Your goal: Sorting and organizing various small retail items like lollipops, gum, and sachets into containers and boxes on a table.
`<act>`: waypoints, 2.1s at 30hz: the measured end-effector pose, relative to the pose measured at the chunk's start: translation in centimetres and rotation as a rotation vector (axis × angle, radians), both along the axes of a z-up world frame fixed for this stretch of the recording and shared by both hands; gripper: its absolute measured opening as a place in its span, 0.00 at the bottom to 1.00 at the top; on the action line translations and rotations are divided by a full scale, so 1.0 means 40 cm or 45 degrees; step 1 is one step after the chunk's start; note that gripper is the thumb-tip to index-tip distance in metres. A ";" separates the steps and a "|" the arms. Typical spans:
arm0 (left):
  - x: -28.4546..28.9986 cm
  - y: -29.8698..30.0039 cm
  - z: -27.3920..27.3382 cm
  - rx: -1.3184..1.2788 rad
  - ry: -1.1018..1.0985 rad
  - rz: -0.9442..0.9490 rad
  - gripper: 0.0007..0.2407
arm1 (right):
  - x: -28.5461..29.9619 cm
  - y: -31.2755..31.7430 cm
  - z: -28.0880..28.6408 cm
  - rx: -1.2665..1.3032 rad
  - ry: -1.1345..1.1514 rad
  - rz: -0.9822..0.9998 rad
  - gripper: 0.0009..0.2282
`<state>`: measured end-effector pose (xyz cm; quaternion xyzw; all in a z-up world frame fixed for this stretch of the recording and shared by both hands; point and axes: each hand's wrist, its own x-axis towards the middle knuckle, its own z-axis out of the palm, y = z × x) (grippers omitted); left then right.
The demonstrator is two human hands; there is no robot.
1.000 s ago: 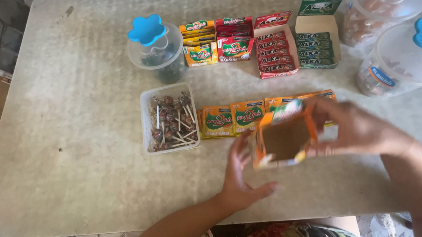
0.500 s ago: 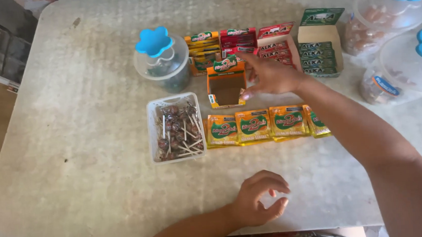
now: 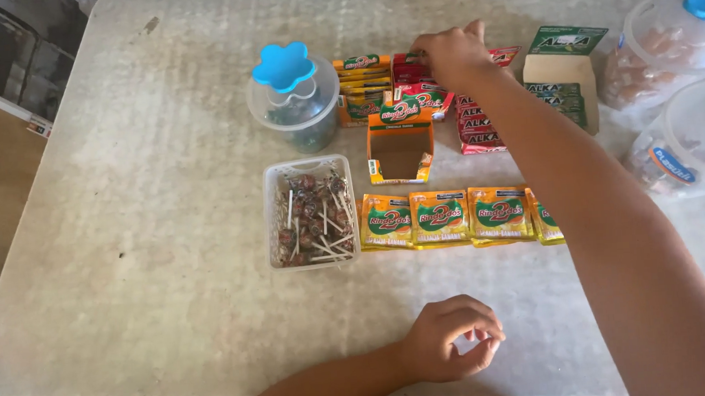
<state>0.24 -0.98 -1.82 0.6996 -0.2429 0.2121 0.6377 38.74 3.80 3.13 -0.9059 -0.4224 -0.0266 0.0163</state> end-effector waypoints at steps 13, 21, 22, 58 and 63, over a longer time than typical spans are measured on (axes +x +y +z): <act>0.014 0.017 0.017 -0.062 -0.032 0.372 0.19 | -0.057 -0.228 0.182 0.768 -0.303 0.168 0.06; 0.023 0.038 -0.008 -0.325 0.199 0.072 0.46 | -0.577 -0.414 0.186 0.526 0.363 0.655 0.08; 0.021 0.036 -0.009 -0.326 0.200 0.071 0.46 | -0.595 -0.417 0.173 0.526 0.363 0.653 0.08; -0.260 0.108 -0.007 -0.575 0.946 0.570 0.22 | -0.594 -0.355 0.004 1.021 0.589 0.299 0.07; -0.309 0.156 -0.012 -0.793 0.659 0.738 0.28 | -0.652 -0.225 -0.097 0.674 0.490 0.640 0.05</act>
